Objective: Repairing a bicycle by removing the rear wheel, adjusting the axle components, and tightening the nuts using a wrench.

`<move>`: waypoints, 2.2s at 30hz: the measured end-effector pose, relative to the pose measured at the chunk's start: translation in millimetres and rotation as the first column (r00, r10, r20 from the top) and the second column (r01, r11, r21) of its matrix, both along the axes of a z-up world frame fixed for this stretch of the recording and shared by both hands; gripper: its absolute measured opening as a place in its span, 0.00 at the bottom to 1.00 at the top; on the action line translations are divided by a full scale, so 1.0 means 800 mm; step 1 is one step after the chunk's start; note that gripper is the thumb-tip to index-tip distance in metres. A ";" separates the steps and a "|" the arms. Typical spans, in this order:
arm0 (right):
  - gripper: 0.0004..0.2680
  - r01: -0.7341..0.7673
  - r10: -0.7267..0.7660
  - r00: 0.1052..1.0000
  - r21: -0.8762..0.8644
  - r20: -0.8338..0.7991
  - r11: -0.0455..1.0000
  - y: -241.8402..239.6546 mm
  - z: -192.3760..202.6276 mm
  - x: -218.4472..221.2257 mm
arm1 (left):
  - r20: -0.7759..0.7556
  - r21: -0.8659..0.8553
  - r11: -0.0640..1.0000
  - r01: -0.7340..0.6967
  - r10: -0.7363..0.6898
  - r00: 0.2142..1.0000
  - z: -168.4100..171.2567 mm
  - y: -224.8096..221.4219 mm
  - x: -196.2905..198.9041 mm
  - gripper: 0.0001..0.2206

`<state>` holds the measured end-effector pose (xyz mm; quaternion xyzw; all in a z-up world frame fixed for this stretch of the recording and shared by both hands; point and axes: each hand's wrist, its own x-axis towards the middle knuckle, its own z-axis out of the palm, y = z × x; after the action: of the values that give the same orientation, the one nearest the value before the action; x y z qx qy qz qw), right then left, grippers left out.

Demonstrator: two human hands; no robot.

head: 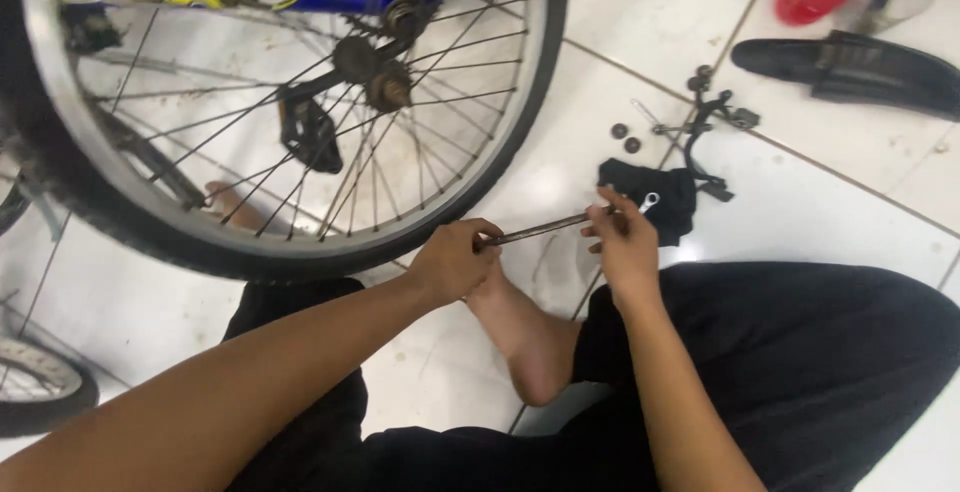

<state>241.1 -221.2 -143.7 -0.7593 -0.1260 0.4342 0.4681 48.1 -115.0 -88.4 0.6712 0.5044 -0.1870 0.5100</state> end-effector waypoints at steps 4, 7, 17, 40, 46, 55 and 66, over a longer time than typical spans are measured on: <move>0.13 -0.159 0.162 0.986 -0.067 0.042 0.985 -0.006 -0.006 0.010 | 0.106 0.021 0.998 -0.056 0.054 0.993 -0.033 0.016 0.012 0.16; 0.15 -0.272 0.292 0.942 -0.135 0.165 0.953 0.000 0.006 0.010 | 0.062 -0.017 0.998 -0.057 0.058 0.996 -0.045 0.026 0.015 0.17; 0.10 -0.267 0.355 0.843 -0.258 0.404 0.928 0.014 -0.017 0.005 | -0.123 0.062 0.962 0.265 -0.256 0.959 -0.053 0.031 0.035 0.28; 0.13 -0.338 0.464 0.753 -0.331 0.467 0.881 0.022 0.000 0.018 | -0.297 0.064 0.823 0.565 -0.525 0.798 -0.059 0.040 0.058 0.31; 0.10 -0.432 0.531 0.691 -0.309 0.490 0.847 0.018 0.026 -0.004 | -0.210 0.175 0.824 0.539 -0.504 0.838 0.021 0.049 0.046 0.15; 0.09 -0.614 0.480 0.716 0.131 0.507 0.778 0.004 0.082 -0.050 | -0.383 0.336 0.603 0.724 -0.614 0.690 0.074 0.022 0.021 0.10; 0.08 -0.618 0.422 0.749 0.309 0.510 0.723 -0.025 0.152 -0.074 | -0.401 0.460 0.623 0.632 -0.489 0.774 0.109 0.002 -0.030 0.12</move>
<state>181.9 -240.9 -22.1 -0.6297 -0.5319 0.3407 0.4523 24.3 -113.4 -1.2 0.8882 0.3565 -0.2561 0.1355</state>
